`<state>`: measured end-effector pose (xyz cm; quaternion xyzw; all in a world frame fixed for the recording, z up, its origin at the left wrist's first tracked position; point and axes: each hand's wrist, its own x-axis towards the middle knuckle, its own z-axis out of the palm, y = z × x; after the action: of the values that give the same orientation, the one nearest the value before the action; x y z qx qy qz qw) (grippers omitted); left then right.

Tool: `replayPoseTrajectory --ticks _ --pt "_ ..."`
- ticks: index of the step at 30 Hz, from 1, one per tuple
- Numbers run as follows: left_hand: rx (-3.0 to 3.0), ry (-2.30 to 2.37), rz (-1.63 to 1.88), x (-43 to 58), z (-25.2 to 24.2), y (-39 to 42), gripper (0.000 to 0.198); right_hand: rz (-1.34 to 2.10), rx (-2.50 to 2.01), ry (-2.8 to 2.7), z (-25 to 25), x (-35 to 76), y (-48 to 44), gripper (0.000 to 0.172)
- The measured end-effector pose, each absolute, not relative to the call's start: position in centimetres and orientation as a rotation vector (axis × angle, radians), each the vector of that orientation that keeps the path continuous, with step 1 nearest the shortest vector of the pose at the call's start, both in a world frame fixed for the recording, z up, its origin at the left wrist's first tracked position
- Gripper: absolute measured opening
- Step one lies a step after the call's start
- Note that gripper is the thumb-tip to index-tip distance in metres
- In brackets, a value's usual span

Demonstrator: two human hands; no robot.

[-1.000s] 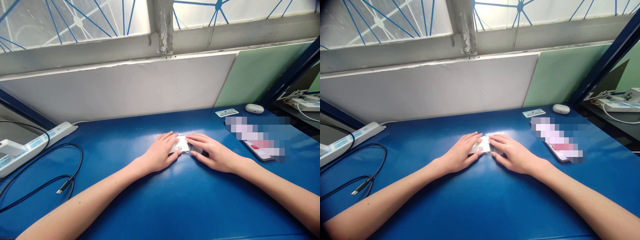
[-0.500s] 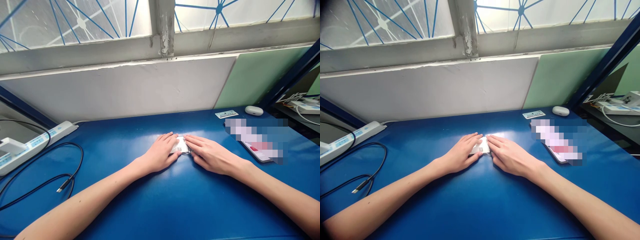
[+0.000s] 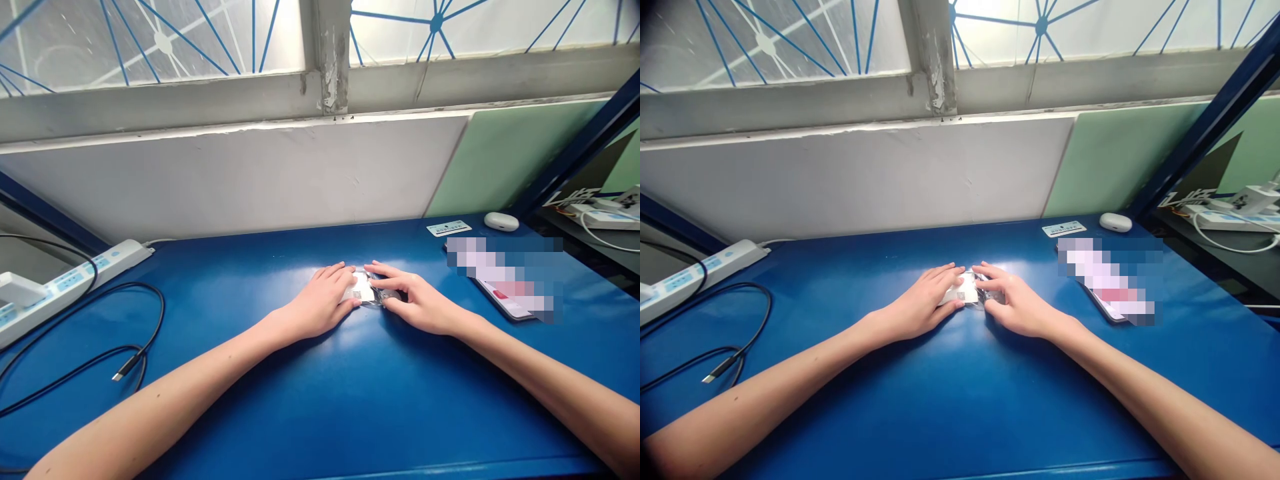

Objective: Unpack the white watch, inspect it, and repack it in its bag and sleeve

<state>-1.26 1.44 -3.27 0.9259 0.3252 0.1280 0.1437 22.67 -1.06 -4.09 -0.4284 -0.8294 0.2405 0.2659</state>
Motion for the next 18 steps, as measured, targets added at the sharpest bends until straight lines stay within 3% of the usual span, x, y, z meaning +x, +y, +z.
replayPoseTrajectory --ticks 11,18 --pt "2.603 0.902 0.404 -1.4 -3.8 1.8 0.027 0.816 -1.152 -2.159 -4.2 22.1 -0.7 0.046" --pt "2.566 0.876 0.458 -1.5 -4.2 1.8 0.028 0.674 -1.155 -2.184 -4.8 21.2 -2.0 0.036"
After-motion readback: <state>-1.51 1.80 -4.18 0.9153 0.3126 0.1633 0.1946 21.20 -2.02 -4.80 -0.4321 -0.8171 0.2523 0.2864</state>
